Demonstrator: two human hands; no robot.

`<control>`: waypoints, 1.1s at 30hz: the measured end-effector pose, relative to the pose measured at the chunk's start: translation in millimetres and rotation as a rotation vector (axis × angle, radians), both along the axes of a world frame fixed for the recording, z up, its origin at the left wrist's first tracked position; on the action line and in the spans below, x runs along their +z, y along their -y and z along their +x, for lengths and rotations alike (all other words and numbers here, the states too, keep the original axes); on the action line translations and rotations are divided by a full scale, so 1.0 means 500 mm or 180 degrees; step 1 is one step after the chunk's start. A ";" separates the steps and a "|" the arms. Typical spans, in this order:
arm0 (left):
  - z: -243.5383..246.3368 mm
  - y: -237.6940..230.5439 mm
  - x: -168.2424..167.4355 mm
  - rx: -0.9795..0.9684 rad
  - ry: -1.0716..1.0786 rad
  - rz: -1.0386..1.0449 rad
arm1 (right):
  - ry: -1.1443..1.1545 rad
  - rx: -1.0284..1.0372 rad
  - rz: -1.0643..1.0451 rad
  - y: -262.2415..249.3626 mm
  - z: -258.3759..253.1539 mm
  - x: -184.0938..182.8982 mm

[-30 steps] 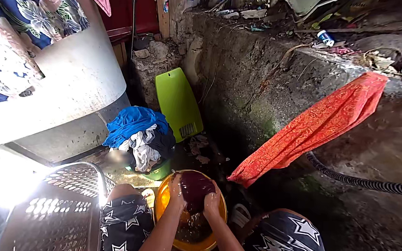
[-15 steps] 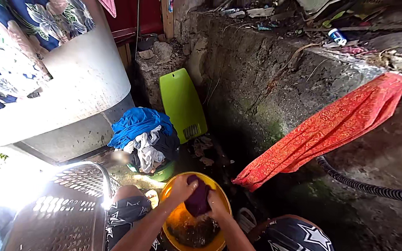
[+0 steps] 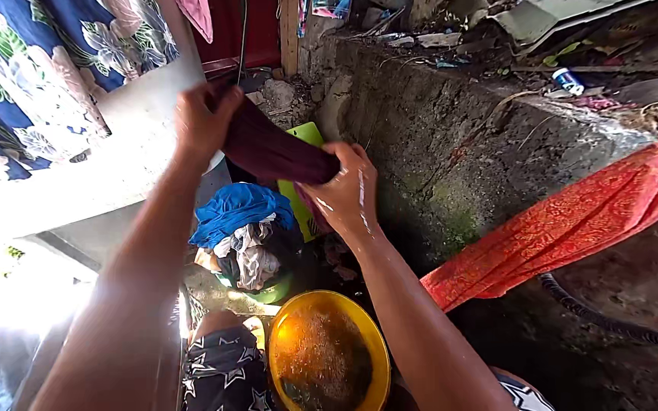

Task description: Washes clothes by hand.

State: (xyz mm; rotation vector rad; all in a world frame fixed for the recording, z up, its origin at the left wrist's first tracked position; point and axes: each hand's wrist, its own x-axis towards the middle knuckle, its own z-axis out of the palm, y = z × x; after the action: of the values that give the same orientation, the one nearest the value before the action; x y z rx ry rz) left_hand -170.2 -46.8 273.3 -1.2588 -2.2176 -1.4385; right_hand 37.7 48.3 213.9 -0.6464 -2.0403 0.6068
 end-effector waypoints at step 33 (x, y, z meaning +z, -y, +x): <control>0.458 -0.012 -0.906 -0.1352 0.4098 -0.3256 | 0.3332 -0.0025 -0.3761 0.152 0.283 -0.762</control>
State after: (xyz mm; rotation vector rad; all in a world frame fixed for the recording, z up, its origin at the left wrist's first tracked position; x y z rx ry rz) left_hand 58.7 -41.0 -179.5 -1.1499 -4.1426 -1.4550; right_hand 179.1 -27.8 -167.2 -1.9616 -2.4000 1.7727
